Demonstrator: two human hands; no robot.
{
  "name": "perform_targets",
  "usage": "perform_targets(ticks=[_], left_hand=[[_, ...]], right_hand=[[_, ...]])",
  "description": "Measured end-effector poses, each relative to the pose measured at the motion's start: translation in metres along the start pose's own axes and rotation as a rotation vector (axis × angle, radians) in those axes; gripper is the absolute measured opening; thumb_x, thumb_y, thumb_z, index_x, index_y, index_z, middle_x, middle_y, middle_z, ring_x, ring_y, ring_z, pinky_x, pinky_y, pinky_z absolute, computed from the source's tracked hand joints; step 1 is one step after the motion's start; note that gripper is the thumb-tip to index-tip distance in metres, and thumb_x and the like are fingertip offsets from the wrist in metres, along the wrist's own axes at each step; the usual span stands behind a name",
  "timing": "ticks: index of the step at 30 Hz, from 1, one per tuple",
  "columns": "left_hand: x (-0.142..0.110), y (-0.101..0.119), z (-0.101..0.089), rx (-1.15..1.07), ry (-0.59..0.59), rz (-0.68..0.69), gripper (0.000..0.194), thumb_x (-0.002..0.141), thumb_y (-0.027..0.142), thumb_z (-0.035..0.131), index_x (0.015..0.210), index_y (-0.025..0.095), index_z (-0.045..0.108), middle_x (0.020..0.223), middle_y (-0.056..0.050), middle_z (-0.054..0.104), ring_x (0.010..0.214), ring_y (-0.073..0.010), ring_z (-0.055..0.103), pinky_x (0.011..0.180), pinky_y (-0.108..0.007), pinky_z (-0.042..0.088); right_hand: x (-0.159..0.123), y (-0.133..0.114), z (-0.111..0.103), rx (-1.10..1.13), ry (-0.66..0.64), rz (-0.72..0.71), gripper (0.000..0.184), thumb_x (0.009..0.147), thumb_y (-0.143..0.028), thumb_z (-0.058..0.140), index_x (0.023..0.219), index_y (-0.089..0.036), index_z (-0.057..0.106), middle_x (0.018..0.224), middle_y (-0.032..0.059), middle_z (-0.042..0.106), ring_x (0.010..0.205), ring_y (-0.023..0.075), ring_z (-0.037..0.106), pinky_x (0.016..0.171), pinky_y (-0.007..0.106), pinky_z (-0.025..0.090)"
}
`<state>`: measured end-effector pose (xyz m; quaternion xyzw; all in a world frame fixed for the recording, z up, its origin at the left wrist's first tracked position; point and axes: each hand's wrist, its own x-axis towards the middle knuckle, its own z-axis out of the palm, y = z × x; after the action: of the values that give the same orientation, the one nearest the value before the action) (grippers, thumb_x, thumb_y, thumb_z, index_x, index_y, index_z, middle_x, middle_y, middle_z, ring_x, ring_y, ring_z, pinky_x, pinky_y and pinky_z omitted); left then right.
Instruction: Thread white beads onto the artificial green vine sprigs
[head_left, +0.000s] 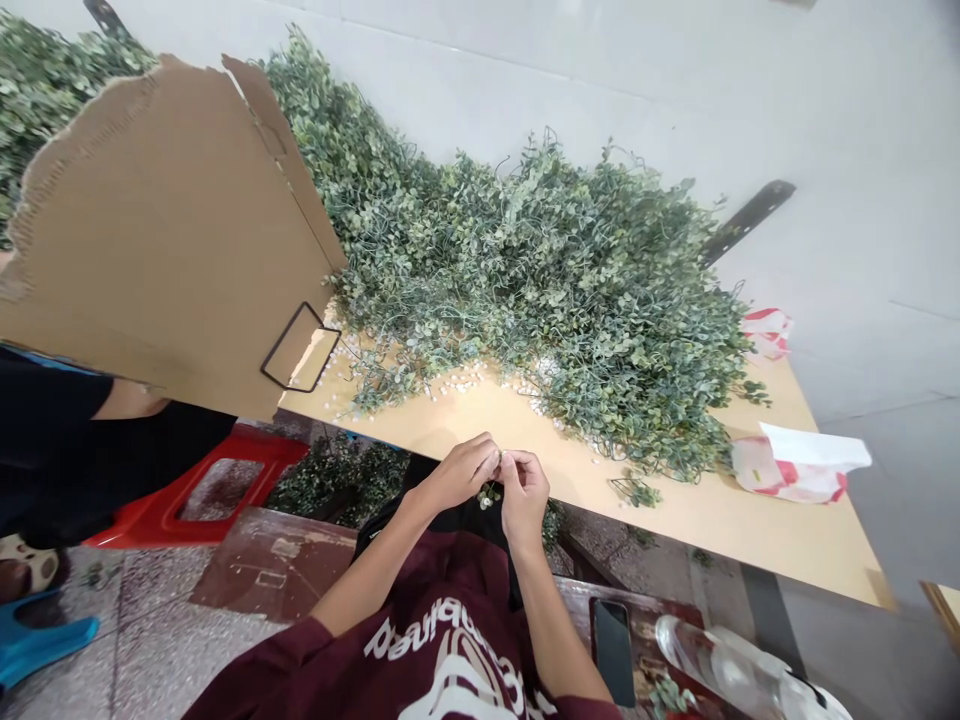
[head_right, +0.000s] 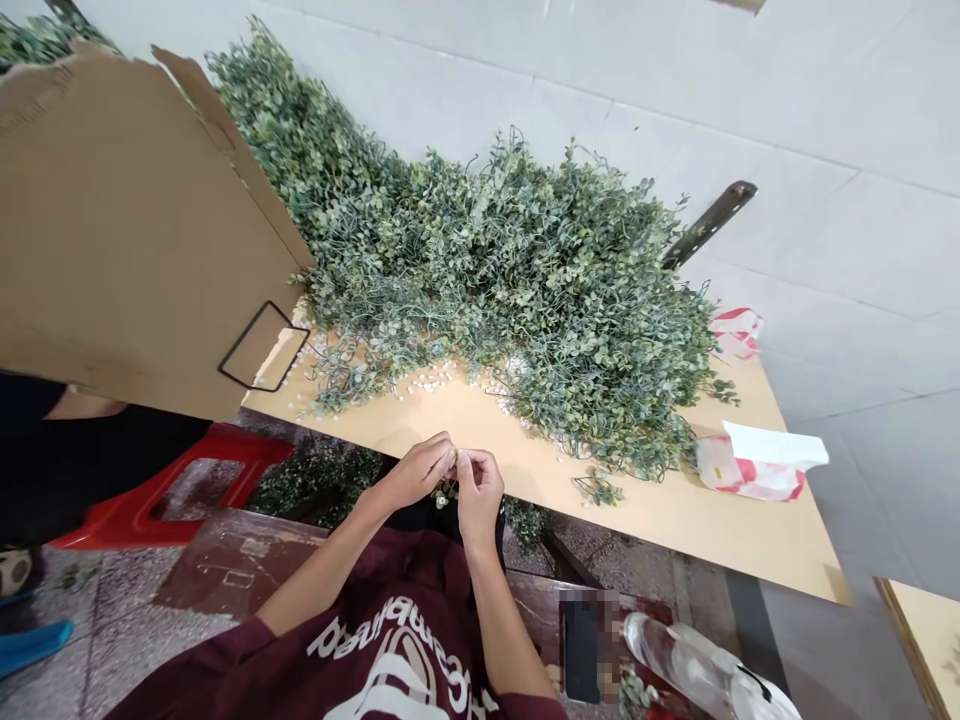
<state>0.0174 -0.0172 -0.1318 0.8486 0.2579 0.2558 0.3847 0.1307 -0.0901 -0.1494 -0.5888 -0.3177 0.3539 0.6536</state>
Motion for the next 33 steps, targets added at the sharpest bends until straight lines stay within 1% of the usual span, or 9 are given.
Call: perform_targets(ticks=[5,7,11,14,19,21,26,30,33], left_hand=[[-0.004,0.001,0.0,-0.035,-0.004,-0.019,0.033,0.102,0.03,0.028,0.074,0.018,0.042,0.076,-0.001,0.044,0.072,-0.0152,0.044,0.067,-0.027,0.036],[-0.006,0.001,-0.002,-0.06,-0.012,-0.018,0.034,0.102,0.029,0.029,0.073,0.018,0.043,0.076,-0.001,0.044,0.072,-0.0149,0.044,0.068,-0.026,0.036],[-0.012,0.005,-0.007,-0.139,-0.043,-0.016,0.037,0.101,0.031,0.031,0.071,0.017,0.047,0.073,-0.001,0.045,0.07,-0.0136,0.045,0.068,-0.025,0.037],[-0.014,0.013,-0.013,-0.239,-0.06,-0.042,0.041,0.101,0.034,0.031,0.07,0.016,0.049,0.073,-0.001,0.047,0.068,-0.0127,0.047,0.068,-0.025,0.038],[-0.017,0.027,-0.022,-0.395,-0.063,-0.085,0.048,0.1,0.047,0.029,0.069,0.016,0.047,0.073,-0.002,0.049,0.068,-0.0129,0.049,0.067,-0.025,0.041],[-0.017,0.03,-0.024,-0.432,-0.069,-0.084,0.049,0.1,0.05,0.029,0.069,0.016,0.047,0.073,-0.002,0.049,0.067,-0.0128,0.049,0.067,-0.025,0.042],[-0.013,0.027,-0.029,-0.361,-0.071,-0.019,0.046,0.101,0.045,0.028,0.07,0.017,0.047,0.074,-0.002,0.05,0.068,-0.0129,0.047,0.069,-0.025,0.041],[-0.011,0.025,-0.032,-0.267,-0.111,-0.019,0.042,0.101,0.039,0.028,0.071,0.017,0.047,0.074,-0.001,0.048,0.067,-0.0131,0.045,0.068,-0.026,0.04],[-0.011,0.028,-0.035,-0.263,-0.142,-0.018,0.037,0.101,0.035,0.031,0.072,0.017,0.046,0.074,-0.001,0.049,0.068,-0.0128,0.045,0.068,-0.025,0.039]], right_hand=[[0.002,-0.006,-0.005,-0.052,-0.07,0.011,0.024,0.085,-0.042,0.065,0.084,-0.019,0.06,0.073,0.0013,0.063,0.066,0.0164,0.061,0.063,0.029,0.053],[0.004,-0.012,-0.008,-0.064,-0.15,0.016,0.022,0.085,-0.041,0.065,0.084,-0.019,0.06,0.074,0.0012,0.063,0.065,0.0161,0.061,0.063,0.029,0.053],[0.008,-0.025,-0.015,-0.056,-0.366,0.036,0.02,0.087,-0.038,0.063,0.081,-0.02,0.057,0.068,-0.0015,0.06,0.057,0.0141,0.059,0.06,0.028,0.052],[0.009,-0.033,-0.016,-0.027,-0.452,0.056,0.02,0.088,-0.038,0.062,0.082,-0.02,0.055,0.067,-0.0025,0.058,0.055,0.0132,0.059,0.058,0.027,0.05],[0.004,-0.048,-0.013,-0.011,-0.483,0.072,0.022,0.087,-0.04,0.063,0.083,-0.021,0.055,0.066,-0.0019,0.058,0.055,0.0143,0.06,0.056,0.027,0.05],[0.003,-0.054,-0.012,-0.009,-0.493,0.077,0.022,0.087,-0.041,0.063,0.083,-0.021,0.056,0.067,-0.0018,0.058,0.053,0.014,0.06,0.055,0.027,0.051],[0.009,-0.061,-0.014,-0.053,-0.531,0.093,0.021,0.088,-0.041,0.062,0.084,-0.021,0.056,0.065,-0.0029,0.058,0.051,0.0132,0.06,0.054,0.026,0.051],[0.013,-0.062,-0.022,-0.137,-0.555,0.099,0.021,0.087,-0.041,0.063,0.086,-0.02,0.059,0.07,-0.0013,0.061,0.057,0.0145,0.063,0.059,0.027,0.052],[0.01,-0.06,-0.027,-0.132,-0.552,0.116,0.021,0.088,-0.04,0.063,0.085,-0.02,0.06,0.069,-0.0016,0.061,0.058,0.0147,0.064,0.059,0.027,0.052]])
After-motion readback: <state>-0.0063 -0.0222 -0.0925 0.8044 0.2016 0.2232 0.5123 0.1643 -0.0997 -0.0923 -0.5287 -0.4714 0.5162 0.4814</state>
